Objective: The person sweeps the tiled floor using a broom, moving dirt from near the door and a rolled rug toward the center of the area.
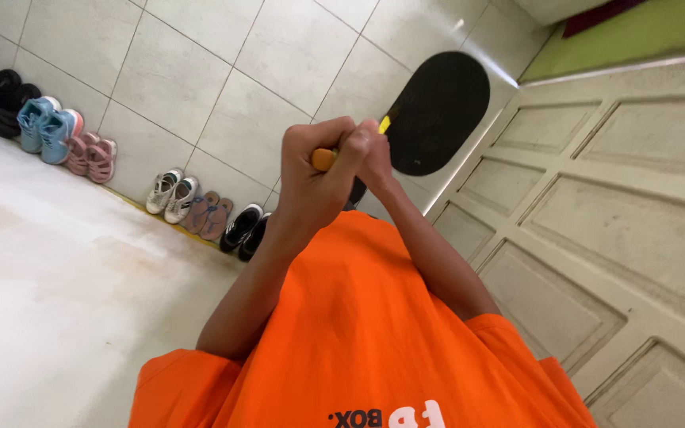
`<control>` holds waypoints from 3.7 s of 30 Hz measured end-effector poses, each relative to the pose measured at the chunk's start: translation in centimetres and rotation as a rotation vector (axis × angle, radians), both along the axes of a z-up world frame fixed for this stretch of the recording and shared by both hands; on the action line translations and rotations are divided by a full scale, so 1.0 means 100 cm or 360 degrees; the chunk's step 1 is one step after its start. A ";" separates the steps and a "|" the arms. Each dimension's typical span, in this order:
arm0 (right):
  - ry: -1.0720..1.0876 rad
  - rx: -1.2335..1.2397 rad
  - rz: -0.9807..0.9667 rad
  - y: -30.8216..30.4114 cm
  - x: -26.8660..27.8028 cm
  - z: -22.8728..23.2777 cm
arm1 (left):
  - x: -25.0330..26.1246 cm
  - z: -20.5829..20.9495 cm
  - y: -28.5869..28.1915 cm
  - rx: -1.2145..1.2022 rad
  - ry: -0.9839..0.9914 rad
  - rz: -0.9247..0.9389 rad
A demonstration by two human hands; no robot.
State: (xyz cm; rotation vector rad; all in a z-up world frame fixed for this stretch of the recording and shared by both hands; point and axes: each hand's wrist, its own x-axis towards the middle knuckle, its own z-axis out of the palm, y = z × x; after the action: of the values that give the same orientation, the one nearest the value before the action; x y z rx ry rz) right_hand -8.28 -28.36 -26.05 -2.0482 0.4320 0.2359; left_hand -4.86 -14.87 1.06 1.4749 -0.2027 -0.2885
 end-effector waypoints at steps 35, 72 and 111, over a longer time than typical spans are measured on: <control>-0.0485 0.2199 -0.0248 0.084 0.064 0.010 | 0.073 -0.002 0.059 0.0204 -0.0550 -0.0287; -0.0779 0.0947 0.1206 -0.096 0.099 0.172 | 0.074 0.033 -0.095 0.0104 -0.0742 -0.0634; -0.0588 0.0239 0.0874 -0.185 0.138 0.171 | 0.046 -0.231 -0.170 0.0740 0.0242 0.0643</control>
State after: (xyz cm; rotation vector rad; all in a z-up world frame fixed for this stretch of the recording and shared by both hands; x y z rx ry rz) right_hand 5.49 -46.83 -8.97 -1.9680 -0.3729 0.2024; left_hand -0.24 -31.83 -22.09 1.9010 0.3042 -0.1200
